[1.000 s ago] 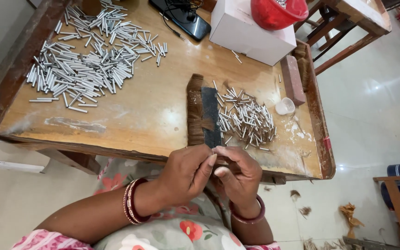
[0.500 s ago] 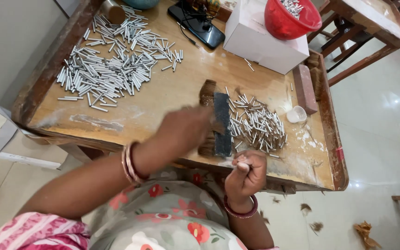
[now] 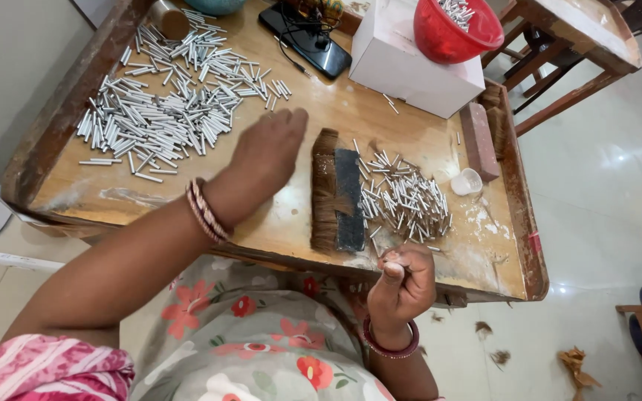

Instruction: Manually sanding and inspecting small metal pins at a workbench.

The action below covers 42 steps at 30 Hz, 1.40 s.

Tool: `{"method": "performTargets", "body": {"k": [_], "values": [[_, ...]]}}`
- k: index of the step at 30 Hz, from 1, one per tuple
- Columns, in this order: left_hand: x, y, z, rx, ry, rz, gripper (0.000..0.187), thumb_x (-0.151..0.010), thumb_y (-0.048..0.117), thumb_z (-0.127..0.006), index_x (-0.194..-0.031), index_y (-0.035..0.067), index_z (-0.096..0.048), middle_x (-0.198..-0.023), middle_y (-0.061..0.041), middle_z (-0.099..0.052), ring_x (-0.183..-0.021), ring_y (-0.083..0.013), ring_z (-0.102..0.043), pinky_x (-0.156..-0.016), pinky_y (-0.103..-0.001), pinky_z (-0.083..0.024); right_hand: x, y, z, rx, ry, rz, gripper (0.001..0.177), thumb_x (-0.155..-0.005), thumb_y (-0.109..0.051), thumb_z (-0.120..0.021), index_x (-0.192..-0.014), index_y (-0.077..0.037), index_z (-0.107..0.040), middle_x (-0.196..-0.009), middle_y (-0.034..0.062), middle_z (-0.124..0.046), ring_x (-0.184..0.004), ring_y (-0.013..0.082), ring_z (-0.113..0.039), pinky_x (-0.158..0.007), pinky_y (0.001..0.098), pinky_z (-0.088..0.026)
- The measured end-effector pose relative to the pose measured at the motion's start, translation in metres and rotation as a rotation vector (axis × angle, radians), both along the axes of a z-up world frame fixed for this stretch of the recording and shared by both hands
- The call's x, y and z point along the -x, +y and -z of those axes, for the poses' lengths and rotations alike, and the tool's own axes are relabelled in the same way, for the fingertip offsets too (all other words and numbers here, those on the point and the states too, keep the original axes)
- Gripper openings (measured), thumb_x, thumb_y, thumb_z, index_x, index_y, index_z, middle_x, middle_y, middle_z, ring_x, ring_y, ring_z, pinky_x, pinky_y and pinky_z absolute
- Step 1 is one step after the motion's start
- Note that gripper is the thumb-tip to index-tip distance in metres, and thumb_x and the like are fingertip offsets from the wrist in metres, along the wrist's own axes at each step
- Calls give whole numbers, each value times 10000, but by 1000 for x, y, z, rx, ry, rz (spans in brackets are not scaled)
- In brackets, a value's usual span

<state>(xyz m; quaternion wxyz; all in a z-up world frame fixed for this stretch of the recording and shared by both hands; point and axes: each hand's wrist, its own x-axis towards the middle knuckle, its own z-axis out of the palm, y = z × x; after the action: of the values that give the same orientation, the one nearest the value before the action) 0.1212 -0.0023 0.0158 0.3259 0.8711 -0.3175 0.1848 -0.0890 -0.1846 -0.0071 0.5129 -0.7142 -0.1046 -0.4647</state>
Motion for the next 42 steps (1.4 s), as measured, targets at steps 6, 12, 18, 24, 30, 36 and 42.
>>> {"method": "performTargets", "body": {"k": [6,12,18,24,30,36,42], "values": [[131,-35,3,803,690,679,93,-1038,94,-632,-1078,14,-610,-944,-60,-664,-875,-98,-621,-829,-287,-535,2,13,1,-254,-29,-200,301,-1059,-286,-690,-1035,-22,-547,-968,71,-566,-813,120,-536,-749,269,-472],[164,-39,-5,1310,1294,674,162,-1002,195,-662,-1051,48,-616,-939,-17,-731,-892,-71,-667,-834,-242,-529,-3,21,8,-418,-51,-185,305,-1043,-284,-709,-1025,-27,-546,-1019,69,-546,-852,128,-549,-748,257,-457],[167,-40,3,1397,1442,670,194,-998,221,-696,-1081,60,-625,-940,-25,-735,-841,-78,-645,-760,-246,-505,-10,25,9,-244,-134,-49,314,-1066,-302,-700,-1035,-30,-546,-964,51,-543,-803,114,-544,-739,244,-458],[178,-37,-3,1441,1556,669,209,-982,216,-694,-1080,64,-590,-972,-35,-741,-933,-97,-707,-864,-247,-552,5,24,-9,187,-132,283,290,-1089,-301,-626,-1037,-32,-534,-986,85,-609,-835,177,-607,-718,265,-511],[186,-28,-7,1384,1207,826,162,-1071,154,-632,-1122,0,-621,-1052,-89,-738,-945,-103,-684,-873,-267,-538,33,12,-54,511,11,189,166,-948,-100,-794,-1051,-24,-688,-914,84,-657,-787,201,-649,-671,283,-531],[186,-30,-7,1341,1021,687,130,-1026,104,-627,-1105,3,-606,-1266,-88,-700,-1111,-77,-614,-965,-266,-502,30,17,-77,317,123,95,426,-664,-74,-855,-1023,20,-646,-984,161,-697,-874,238,-694,-739,312,-562],[186,-30,-6,1328,1093,718,115,-1025,103,-639,-1057,-7,-623,-1183,-127,-733,-1206,-124,-609,-952,-287,-493,33,6,-48,280,27,122,195,-852,39,-815,-1005,-26,-715,-882,99,-731,-775,164,-704,-671,239,-571]]}}
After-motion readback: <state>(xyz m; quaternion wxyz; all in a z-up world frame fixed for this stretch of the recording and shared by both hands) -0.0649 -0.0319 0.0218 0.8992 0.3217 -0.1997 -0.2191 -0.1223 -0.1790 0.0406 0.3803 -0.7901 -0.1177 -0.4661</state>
